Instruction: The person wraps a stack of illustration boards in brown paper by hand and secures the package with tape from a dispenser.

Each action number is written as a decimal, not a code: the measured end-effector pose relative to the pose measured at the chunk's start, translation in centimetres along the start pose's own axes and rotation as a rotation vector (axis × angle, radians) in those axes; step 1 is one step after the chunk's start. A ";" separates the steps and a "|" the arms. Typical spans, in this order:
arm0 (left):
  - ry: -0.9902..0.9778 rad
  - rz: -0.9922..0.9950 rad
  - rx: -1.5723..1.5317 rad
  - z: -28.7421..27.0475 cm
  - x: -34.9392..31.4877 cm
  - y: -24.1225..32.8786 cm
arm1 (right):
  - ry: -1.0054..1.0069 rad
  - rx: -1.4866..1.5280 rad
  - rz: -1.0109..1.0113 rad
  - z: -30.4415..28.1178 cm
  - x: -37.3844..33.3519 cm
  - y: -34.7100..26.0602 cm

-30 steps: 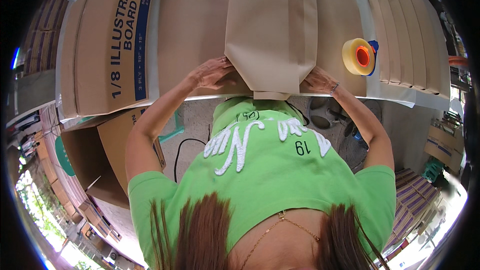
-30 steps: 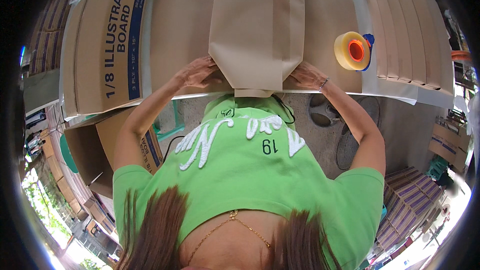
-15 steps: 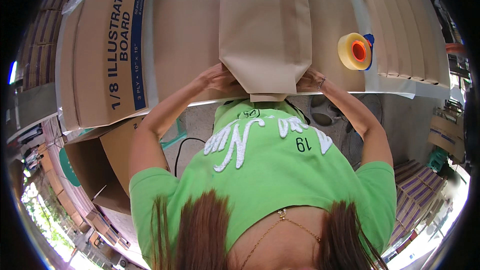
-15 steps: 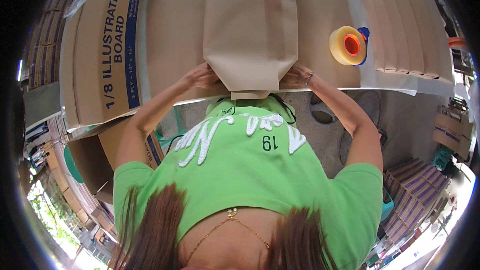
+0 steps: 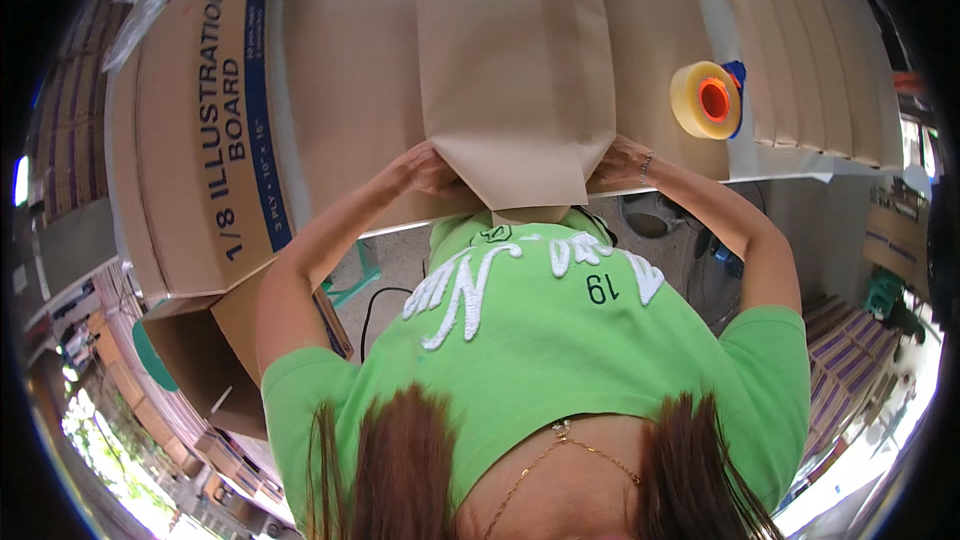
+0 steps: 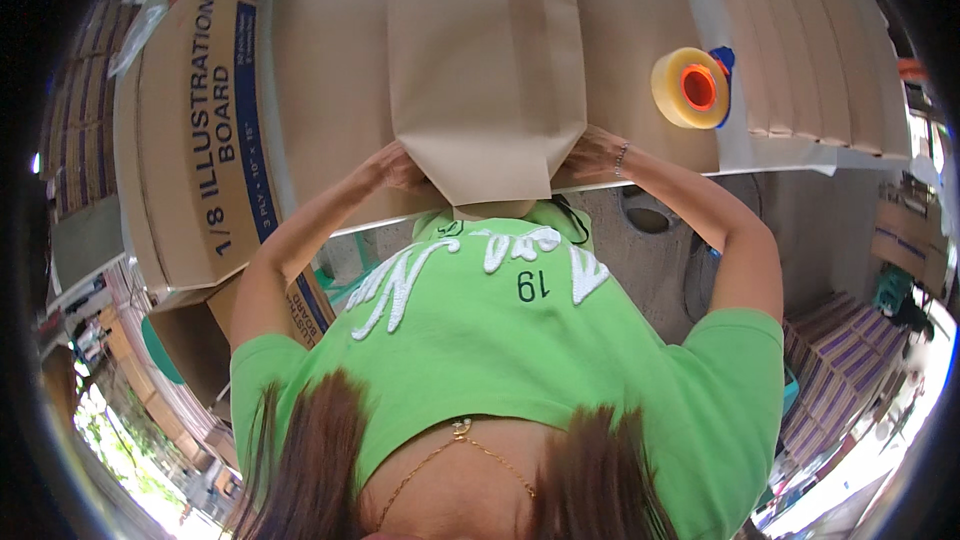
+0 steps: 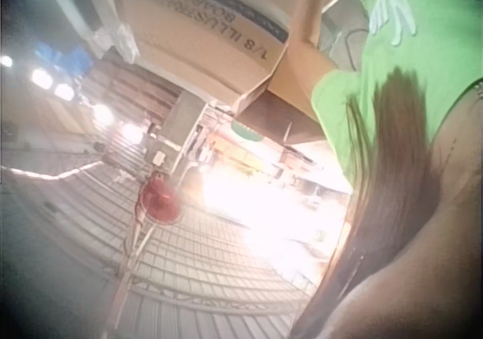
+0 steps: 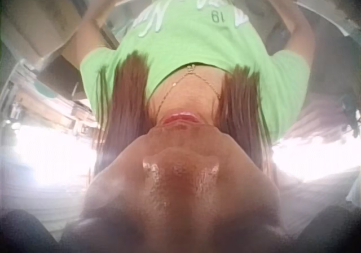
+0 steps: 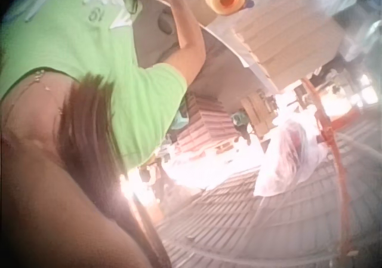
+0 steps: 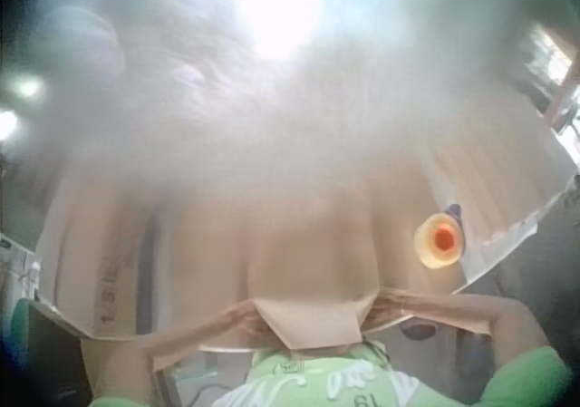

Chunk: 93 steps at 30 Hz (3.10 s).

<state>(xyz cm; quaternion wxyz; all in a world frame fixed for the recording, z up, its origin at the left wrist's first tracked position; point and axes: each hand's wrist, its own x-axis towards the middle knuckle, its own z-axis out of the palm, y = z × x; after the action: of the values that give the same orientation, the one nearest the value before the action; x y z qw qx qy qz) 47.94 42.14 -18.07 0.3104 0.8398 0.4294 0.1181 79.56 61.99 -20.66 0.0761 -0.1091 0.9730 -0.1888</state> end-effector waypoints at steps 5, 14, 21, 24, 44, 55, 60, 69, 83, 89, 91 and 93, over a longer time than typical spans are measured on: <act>-0.085 -0.030 0.101 0.6 0.2 -0.8 | 0.025 0.295 0.069 0.9 0.9 -0.4; -0.237 -0.091 0.420 -1.0 -3.5 -1.3 | -0.096 -0.004 -0.102 -4.9 0.7 0.0; -0.286 -0.151 0.270 -3.2 -1.8 1.0 | -0.091 0.075 -0.068 -2.6 0.7 0.7; -0.214 -0.120 0.234 -2.8 -1.6 1.3 | -0.059 0.101 -0.052 -2.3 0.8 0.3; 0.180 -0.419 0.201 1.0 -1.4 7.1 | 0.091 0.215 -0.064 -3.9 2.5 -7.1; 0.258 -0.536 0.421 1.7 -4.7 6.8 | 0.373 -0.006 0.196 -3.4 -4.7 -5.0; 0.277 -0.532 0.499 3.2 -4.9 6.0 | 0.438 -0.025 0.249 -2.7 -4.2 -5.5; 0.242 -0.542 0.434 2.5 -4.4 6.1 | 0.335 0.034 0.118 -4.1 -5.6 -2.7; 0.172 -0.509 0.516 2.8 -4.8 5.4 | 0.236 -0.015 -0.005 -5.3 -6.6 -0.7; 0.175 -0.453 0.591 2.7 -5.6 4.7 | 0.301 -0.025 0.155 -3.2 -6.0 -2.0; 0.173 -0.426 0.622 3.0 -6.0 4.5 | 0.348 -0.042 0.230 -2.6 -5.6 -3.0; 0.131 -0.521 0.523 3.2 -5.3 4.9 | 0.403 -0.087 0.312 -1.9 -5.3 -4.3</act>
<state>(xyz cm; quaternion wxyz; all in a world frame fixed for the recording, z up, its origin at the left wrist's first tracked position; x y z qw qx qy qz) 49.37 34.42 -17.15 0.0767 0.7441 0.6632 -0.0251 85.07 60.01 -16.66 -0.0958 0.0791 0.9807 -0.1508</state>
